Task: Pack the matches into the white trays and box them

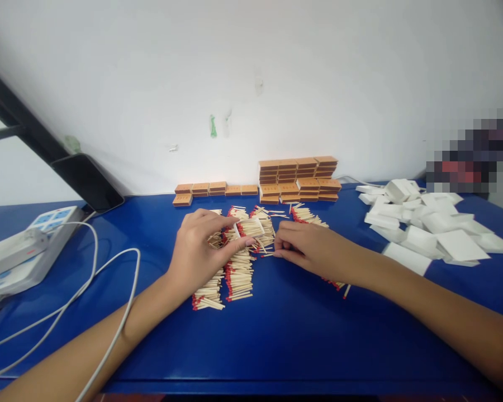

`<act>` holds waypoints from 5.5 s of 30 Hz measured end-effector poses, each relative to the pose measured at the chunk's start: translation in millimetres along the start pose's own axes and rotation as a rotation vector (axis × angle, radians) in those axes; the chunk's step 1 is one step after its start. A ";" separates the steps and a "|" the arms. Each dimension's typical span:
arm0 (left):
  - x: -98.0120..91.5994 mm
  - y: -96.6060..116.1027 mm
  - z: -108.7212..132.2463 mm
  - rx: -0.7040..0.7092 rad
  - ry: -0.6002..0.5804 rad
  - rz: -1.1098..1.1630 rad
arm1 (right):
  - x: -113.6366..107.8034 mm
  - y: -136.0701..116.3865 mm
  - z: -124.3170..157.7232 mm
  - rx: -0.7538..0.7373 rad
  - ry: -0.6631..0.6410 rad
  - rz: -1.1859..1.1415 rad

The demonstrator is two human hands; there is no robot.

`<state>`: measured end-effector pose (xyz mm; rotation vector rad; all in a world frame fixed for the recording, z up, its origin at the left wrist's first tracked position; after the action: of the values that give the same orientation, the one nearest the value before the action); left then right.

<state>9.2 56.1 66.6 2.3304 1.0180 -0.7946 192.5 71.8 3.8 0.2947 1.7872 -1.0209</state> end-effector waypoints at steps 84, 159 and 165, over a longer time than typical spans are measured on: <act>9.4 32.3 5.6 0.197 -0.133 0.177 | -30.0 -47.4 14.1 -0.175 0.274 -0.106; 7.3 6.3 2.1 0.018 -0.073 0.045 | -7.3 1.5 -0.2 0.027 0.089 0.062; 7.3 7.5 1.6 0.030 -0.067 0.040 | -4.3 3.4 0.7 0.015 0.075 0.061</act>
<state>18.5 54.1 62.0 2.3253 0.9347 -0.8711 197.1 74.4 5.7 0.3993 1.8275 -0.9922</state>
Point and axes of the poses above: each hand's wrist, its own z-axis away from the middle knuckle, its own x-axis out of the palm, y = z × x, the point moved 9 cm from there along -z, towards the middle knuckle, and after that the axes turned 11 degrees about -z, right-handed, at the moved point
